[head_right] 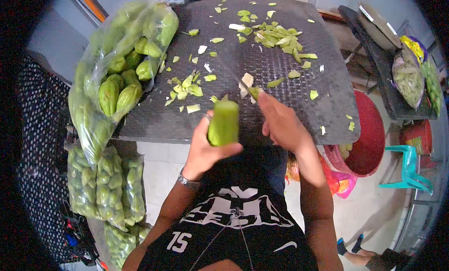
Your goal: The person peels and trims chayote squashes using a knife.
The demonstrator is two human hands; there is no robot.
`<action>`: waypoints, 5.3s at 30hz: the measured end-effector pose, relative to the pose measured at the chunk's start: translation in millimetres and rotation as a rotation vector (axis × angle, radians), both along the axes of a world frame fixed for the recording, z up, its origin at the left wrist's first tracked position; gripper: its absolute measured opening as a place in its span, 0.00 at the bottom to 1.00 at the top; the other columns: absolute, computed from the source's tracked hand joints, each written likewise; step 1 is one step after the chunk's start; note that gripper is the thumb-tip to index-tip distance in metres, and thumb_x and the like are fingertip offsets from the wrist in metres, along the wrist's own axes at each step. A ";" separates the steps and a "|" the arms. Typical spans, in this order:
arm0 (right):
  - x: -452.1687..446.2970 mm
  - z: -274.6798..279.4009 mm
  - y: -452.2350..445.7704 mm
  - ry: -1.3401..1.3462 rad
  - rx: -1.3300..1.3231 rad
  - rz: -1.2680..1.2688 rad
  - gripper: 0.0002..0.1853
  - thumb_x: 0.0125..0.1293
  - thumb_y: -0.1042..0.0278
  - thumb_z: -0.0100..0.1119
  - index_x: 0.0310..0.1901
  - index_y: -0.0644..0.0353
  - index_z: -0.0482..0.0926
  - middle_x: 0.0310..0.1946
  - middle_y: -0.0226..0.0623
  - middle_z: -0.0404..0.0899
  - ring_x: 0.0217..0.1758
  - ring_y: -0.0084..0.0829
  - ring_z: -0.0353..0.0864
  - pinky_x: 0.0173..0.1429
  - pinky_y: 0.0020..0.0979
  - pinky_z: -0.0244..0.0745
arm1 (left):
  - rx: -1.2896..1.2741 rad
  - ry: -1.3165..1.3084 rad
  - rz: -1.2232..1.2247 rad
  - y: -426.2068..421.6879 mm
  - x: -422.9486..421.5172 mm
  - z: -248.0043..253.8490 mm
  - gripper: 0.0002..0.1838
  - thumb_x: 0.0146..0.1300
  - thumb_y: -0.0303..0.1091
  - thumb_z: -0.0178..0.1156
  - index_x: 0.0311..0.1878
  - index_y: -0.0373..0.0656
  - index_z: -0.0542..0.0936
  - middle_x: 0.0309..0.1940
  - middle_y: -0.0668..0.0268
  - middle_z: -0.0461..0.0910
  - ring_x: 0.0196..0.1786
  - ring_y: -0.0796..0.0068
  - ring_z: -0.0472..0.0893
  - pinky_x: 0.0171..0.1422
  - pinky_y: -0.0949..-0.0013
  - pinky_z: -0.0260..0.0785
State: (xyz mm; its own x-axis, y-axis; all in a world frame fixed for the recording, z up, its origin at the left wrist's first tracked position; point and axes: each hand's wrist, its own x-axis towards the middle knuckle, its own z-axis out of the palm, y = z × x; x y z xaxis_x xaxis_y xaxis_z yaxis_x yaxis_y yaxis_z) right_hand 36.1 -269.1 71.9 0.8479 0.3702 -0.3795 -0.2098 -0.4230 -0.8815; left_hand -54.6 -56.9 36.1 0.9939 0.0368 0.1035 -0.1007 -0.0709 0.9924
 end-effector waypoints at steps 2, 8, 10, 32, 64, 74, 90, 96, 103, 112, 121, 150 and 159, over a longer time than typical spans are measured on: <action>0.7 4.8 9.7 -0.215 -0.118 -0.042 0.32 0.78 0.34 0.51 0.50 0.63 0.82 0.25 0.45 0.82 0.27 0.38 0.85 0.38 0.41 0.78 | -0.699 0.283 -0.136 18.0 -0.5 -14.5 0.36 0.65 0.51 0.73 0.69 0.41 0.71 0.54 0.60 0.82 0.57 0.58 0.85 0.62 0.51 0.80; 11.6 -19.6 19.3 -0.649 -0.495 -0.190 0.28 0.76 0.40 0.56 0.35 0.63 0.84 0.27 0.56 0.83 0.36 0.57 0.86 0.42 0.49 0.77 | -1.441 0.122 -0.189 22.3 5.1 -8.1 0.52 0.57 0.91 0.43 0.64 0.57 0.82 0.73 0.50 0.70 0.77 0.36 0.63 0.75 0.14 0.50; 17.0 -21.4 19.5 -0.638 -0.486 -0.235 0.29 0.75 0.39 0.57 0.34 0.62 0.85 0.29 0.59 0.84 0.40 0.63 0.86 0.45 0.54 0.78 | -1.491 0.076 -0.209 25.1 5.5 -8.0 0.51 0.58 0.90 0.43 0.64 0.56 0.82 0.73 0.50 0.70 0.78 0.37 0.63 0.75 0.15 0.51; -12.6 8.7 28.8 0.069 0.177 0.166 0.34 0.73 0.37 0.64 0.58 0.67 0.79 0.27 0.40 0.85 0.17 0.18 0.74 0.19 0.23 0.64 | -1.112 0.093 0.221 19.7 32.1 5.6 0.27 0.78 0.56 0.57 0.65 0.43 0.74 0.60 0.57 0.81 0.64 0.57 0.81 0.73 0.49 0.71; -55.6 25.2 26.4 -0.752 -0.286 0.289 0.63 0.51 0.25 0.75 0.78 0.62 0.58 0.38 0.59 0.87 0.43 0.60 0.90 0.45 0.51 0.85 | -0.252 -0.056 -0.123 12.8 9.4 -33.7 0.46 0.61 0.43 0.77 0.78 0.41 0.63 0.70 0.58 0.75 0.69 0.67 0.78 0.73 0.58 0.73; -57.3 9.1 28.7 -0.835 -0.264 0.272 0.65 0.48 0.28 0.78 0.80 0.60 0.58 0.36 0.58 0.86 0.42 0.60 0.89 0.44 0.48 0.83 | 0.137 -0.145 0.037 9.9 13.2 -41.6 0.45 0.61 0.43 0.78 0.73 0.36 0.61 0.62 0.53 0.80 0.63 0.67 0.82 0.65 0.63 0.77; -17.8 10.5 14.3 -0.575 -0.280 0.432 0.51 0.60 0.30 0.72 0.71 0.63 0.67 0.29 0.63 0.83 0.40 0.63 0.88 0.43 0.53 0.81 | 0.302 -0.148 -0.005 6.5 5.7 -39.9 0.52 0.52 0.25 0.76 0.76 0.40 0.55 0.66 0.56 0.77 0.68 0.63 0.80 0.72 0.60 0.73; 1.0 18.4 15.0 -0.534 -0.294 0.442 0.46 0.62 0.31 0.70 0.67 0.64 0.71 0.31 0.65 0.83 0.43 0.64 0.88 0.45 0.53 0.81 | 0.395 -0.155 0.077 9.8 6.7 -12.1 0.44 0.45 0.28 0.75 0.69 0.36 0.70 0.63 0.52 0.76 0.66 0.57 0.79 0.69 0.58 0.72; 43.3 -8.8 -7.2 -0.484 -0.468 0.199 0.39 0.69 0.33 0.64 0.60 0.66 0.78 0.37 0.63 0.86 0.49 0.60 0.88 0.52 0.50 0.79 | 0.009 -0.048 0.061 19.9 -6.2 -3.4 0.44 0.46 0.25 0.75 0.69 0.41 0.67 0.53 0.60 0.82 0.56 0.63 0.84 0.64 0.61 0.75; 41.7 5.2 -1.8 -0.365 -0.477 0.009 0.38 0.70 0.28 0.61 0.48 0.67 0.81 0.35 0.61 0.85 0.45 0.53 0.89 0.51 0.47 0.79 | -0.772 0.225 0.002 39.2 15.8 1.4 0.29 0.57 0.23 0.74 0.63 0.37 0.77 0.49 0.58 0.85 0.47 0.66 0.87 0.46 0.62 0.84; -23.6 27.6 32.1 -0.793 -0.314 0.516 0.36 0.65 0.26 0.64 0.35 0.62 0.77 0.20 0.53 0.79 0.31 0.59 0.86 0.36 0.53 0.80 | -0.441 0.071 0.001 34.9 14.1 -29.1 0.22 0.66 0.35 0.71 0.60 0.36 0.81 0.51 0.65 0.87 0.51 0.78 0.85 0.58 0.69 0.78; -36.1 10.3 37.0 -0.895 -0.392 0.387 0.61 0.60 0.21 0.62 0.80 0.64 0.55 0.29 0.50 0.87 0.32 0.54 0.89 0.36 0.50 0.84 | -1.001 0.479 0.057 -5.1 23.4 -6.4 0.44 0.71 0.77 0.48 0.69 0.45 0.75 0.50 0.54 0.85 0.46 0.61 0.88 0.46 0.58 0.86; -11.4 3.9 18.9 -0.844 -0.320 0.428 0.49 0.62 0.26 0.65 0.74 0.57 0.68 0.30 0.53 0.86 0.35 0.58 0.89 0.38 0.50 0.82 | -0.745 0.603 -0.118 14.8 9.9 -23.7 0.42 0.71 0.79 0.43 0.63 0.47 0.75 0.37 0.60 0.84 0.17 0.70 0.79 0.15 0.70 0.70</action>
State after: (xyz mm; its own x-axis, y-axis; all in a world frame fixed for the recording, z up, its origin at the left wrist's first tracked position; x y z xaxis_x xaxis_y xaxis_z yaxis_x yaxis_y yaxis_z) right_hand 24.8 -250.2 75.8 0.7050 0.6931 0.1507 0.6583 -0.5602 -0.5028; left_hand -44.7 -42.2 12.4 0.8739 -0.2169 -0.4351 0.4744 0.5760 0.6657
